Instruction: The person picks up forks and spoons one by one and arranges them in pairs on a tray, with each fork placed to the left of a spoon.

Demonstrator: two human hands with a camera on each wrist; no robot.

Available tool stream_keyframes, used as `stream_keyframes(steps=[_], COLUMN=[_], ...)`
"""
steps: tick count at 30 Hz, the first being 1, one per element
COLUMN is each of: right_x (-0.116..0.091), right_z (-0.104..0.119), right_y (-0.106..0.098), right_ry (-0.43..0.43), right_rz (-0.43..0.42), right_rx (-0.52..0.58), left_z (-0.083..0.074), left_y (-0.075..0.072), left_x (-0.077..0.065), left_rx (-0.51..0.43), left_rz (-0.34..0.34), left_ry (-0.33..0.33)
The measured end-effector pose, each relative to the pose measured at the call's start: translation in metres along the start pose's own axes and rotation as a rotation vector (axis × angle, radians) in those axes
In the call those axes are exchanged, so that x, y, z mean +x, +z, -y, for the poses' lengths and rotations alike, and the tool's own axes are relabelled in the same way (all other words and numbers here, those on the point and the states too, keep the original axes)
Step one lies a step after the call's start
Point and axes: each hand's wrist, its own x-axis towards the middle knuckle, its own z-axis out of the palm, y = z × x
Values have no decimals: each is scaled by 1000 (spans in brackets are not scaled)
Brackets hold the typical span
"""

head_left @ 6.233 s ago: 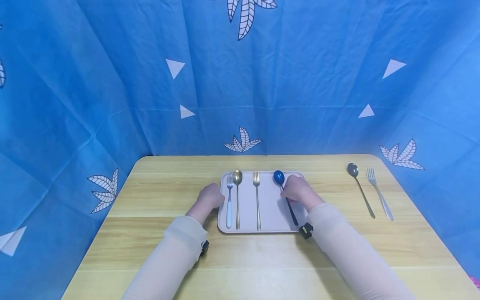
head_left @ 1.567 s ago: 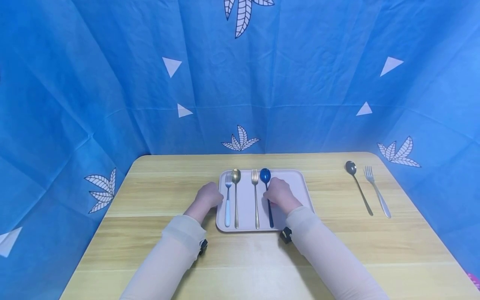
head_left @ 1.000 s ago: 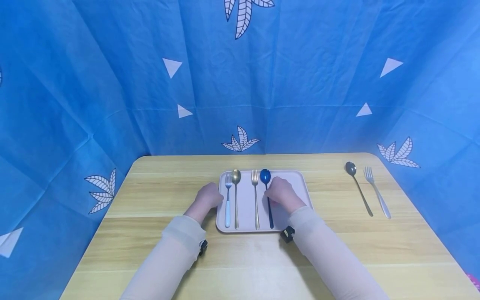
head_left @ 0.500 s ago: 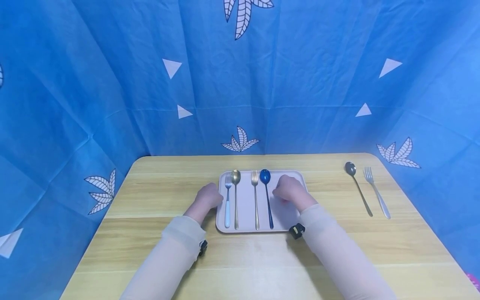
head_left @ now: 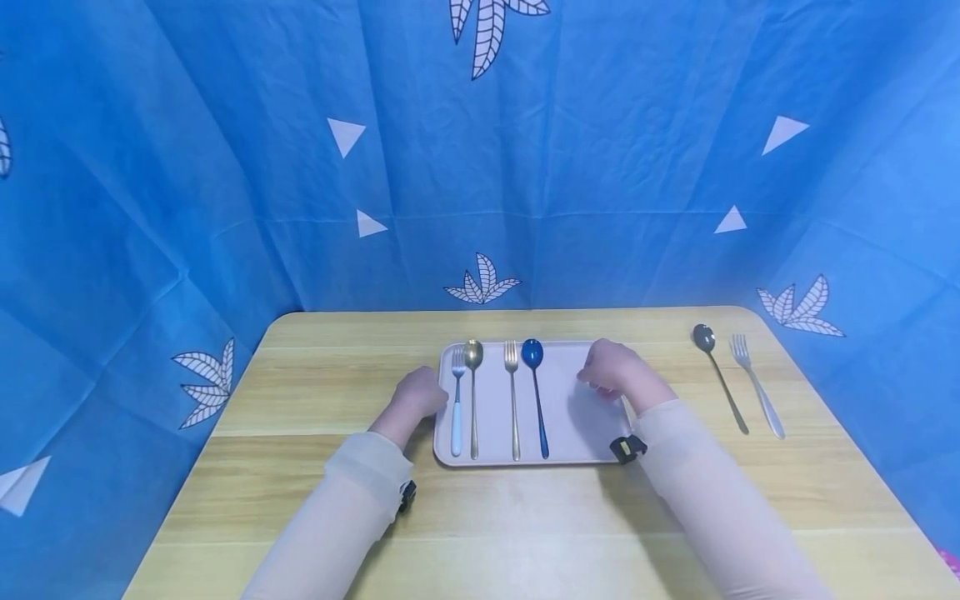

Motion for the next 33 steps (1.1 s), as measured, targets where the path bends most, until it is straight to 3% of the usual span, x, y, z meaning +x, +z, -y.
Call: stream_keyframes(steps=[14, 33], right_x=[-25, -36], right_z=[-48, -107], right_y=[-45, -77], right_ry=[46, 113], right_rz=[27, -26], right_rx=[81, 77], left_z=[-3, -5], left_y=[0, 0], left_x=[2, -1], left_rx=[-1, 14], left_rz=[7, 6], left_ry=[6, 24])
